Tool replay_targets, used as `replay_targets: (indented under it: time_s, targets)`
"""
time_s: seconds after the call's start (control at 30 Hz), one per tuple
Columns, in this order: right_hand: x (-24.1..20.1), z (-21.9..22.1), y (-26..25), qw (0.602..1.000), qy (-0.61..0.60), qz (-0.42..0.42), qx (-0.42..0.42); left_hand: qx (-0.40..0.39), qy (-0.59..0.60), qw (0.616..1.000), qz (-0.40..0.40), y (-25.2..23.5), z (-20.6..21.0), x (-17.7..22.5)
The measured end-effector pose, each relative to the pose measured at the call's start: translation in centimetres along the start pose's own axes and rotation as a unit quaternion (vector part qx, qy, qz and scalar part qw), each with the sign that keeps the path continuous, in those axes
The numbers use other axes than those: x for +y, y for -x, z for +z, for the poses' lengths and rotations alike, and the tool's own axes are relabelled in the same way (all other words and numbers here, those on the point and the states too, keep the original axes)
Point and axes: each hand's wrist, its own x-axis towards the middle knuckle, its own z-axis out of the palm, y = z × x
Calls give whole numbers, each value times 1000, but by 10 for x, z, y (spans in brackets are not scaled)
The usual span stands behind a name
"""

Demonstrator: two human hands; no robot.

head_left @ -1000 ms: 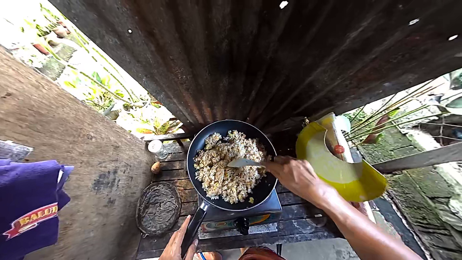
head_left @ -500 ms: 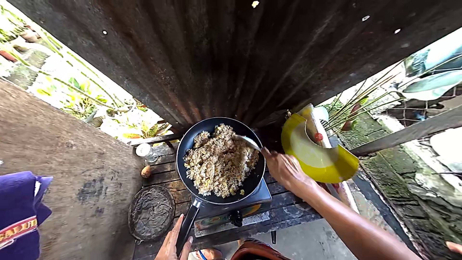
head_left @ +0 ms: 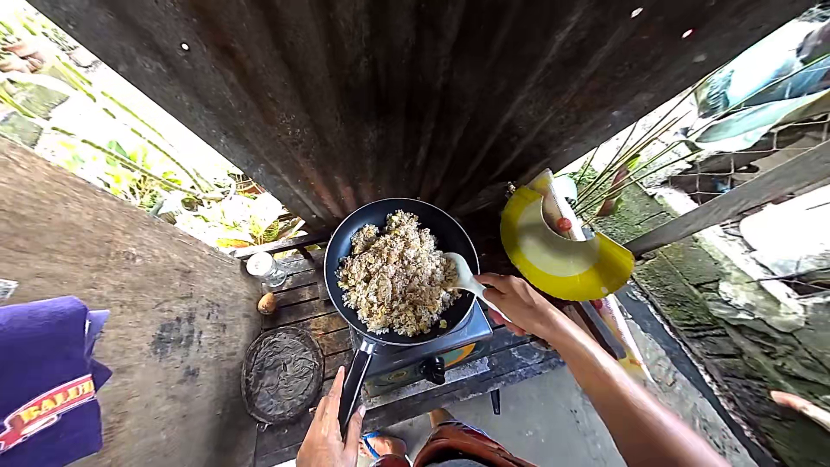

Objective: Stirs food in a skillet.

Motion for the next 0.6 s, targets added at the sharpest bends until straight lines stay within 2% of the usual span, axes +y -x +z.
replay_targets:
  time_s: [0.07,0.13,0.2,0.3,0.43,0.5,0.6]
  targets:
    - [4,11,-9,987,-163,0,-14,1,-5,1000,0,0,0,-1]
    - [0,26,-16,982,-186,-22,-10,-3,-9,1000,0,0,0,-2]
    - [-11,36,-16,995,-66,-66,24,0,-6,1000,1,-1,0,-2]
    - [-27,47,-2,986,95,-118,69,-2,-3,1000,-4,-1,0,-2]
    - [-22,56,3,923,193,-249,221,3,-1,1000,4,-1,0,-1]
    - [-20,39,-9,911,203,-252,255,3,3,1000,4,0,0,0]
    - [-22,0,-44,928,200,-201,241,4,-1,1000,1,-1,2,1]
